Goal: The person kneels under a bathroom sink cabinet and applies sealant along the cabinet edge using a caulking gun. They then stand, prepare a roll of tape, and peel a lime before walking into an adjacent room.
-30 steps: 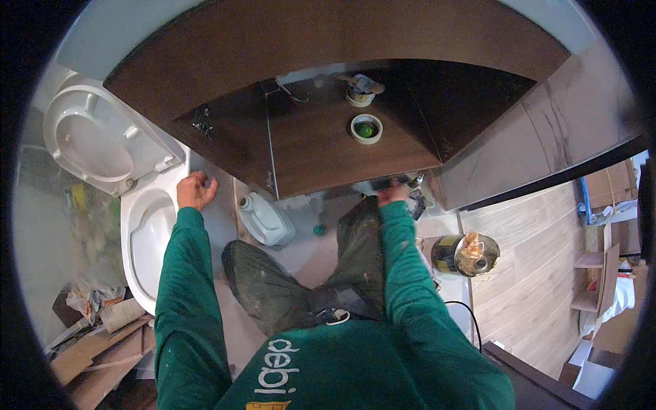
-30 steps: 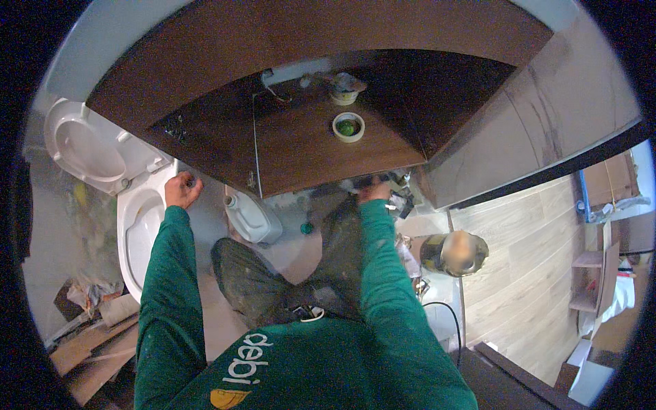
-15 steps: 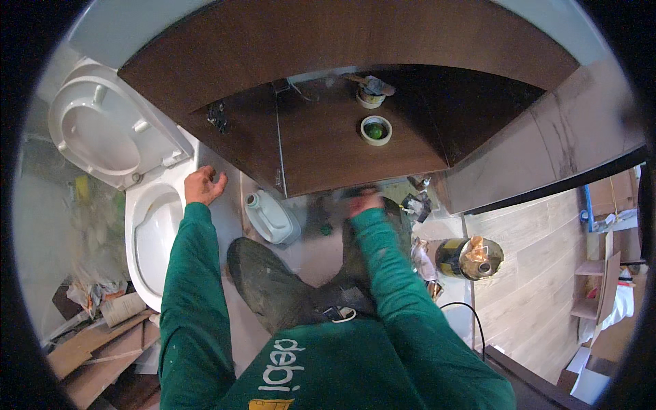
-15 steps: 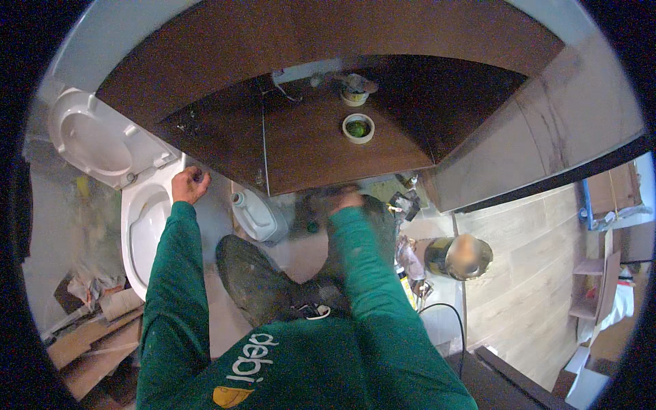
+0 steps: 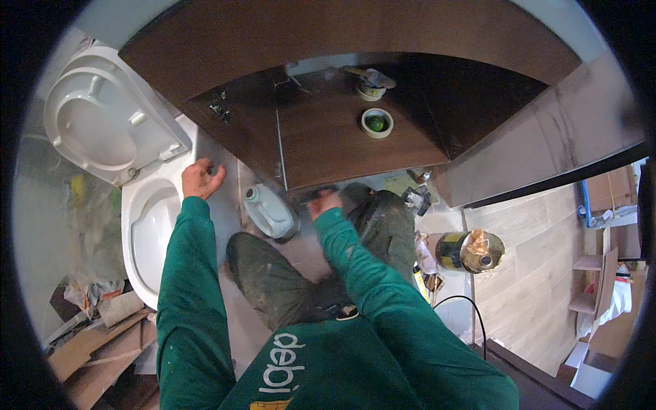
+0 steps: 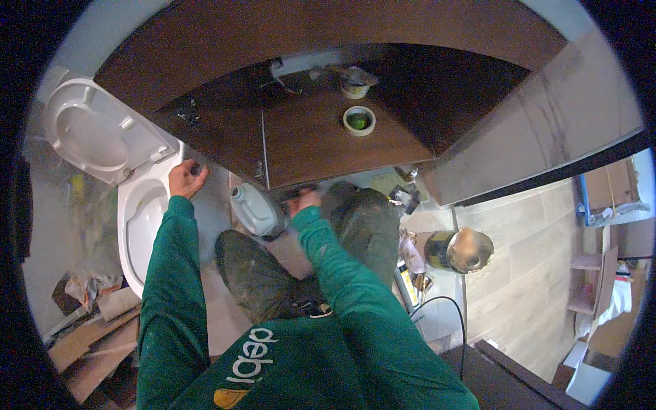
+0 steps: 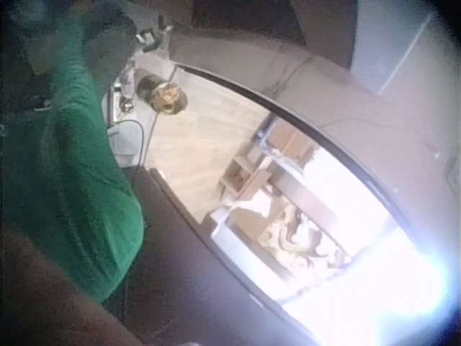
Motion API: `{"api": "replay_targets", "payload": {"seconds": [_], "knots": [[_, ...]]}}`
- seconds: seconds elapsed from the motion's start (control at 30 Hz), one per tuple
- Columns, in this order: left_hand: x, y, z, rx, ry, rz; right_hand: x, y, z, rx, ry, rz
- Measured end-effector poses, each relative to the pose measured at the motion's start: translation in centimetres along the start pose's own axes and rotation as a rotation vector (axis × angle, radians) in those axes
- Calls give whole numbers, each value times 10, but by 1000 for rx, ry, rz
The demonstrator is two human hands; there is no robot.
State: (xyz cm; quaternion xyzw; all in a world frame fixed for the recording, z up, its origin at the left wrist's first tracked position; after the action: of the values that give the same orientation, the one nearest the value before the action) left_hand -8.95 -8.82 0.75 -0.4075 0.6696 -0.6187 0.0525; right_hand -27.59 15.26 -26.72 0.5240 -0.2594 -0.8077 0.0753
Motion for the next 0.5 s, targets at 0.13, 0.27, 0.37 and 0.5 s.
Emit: {"api": "replay_targets", "payload": {"seconds": [0.13, 0.27, 0.37, 0.5], "knots": [[-1, 0, 0, -16, -36, 50, -20, -15, -40, 149, 191, 10], [-1, 1, 1, 27, -25, 68, -34, -48, 57, 193, -30, -78], [-2, 3, 1, 80, -29, 105, -33, -47, 106, 107, -147, 64], [-2, 2, 0, 79, -44, 118, -13, -36, 114, 167, -89, 107]]}}
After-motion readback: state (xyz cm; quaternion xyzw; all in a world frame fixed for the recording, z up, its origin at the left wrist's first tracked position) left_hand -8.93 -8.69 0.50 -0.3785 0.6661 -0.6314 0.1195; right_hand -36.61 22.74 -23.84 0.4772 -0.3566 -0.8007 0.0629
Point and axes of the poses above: each hand's wrist, its own x-axis towards the middle knuckle, its own y-axis out of the palm, z = x × y, the point moved 4 cm from there along x, towards the middle knuckle, and after that the axes turned 3 degrees about -z, right-handed, at the moved point
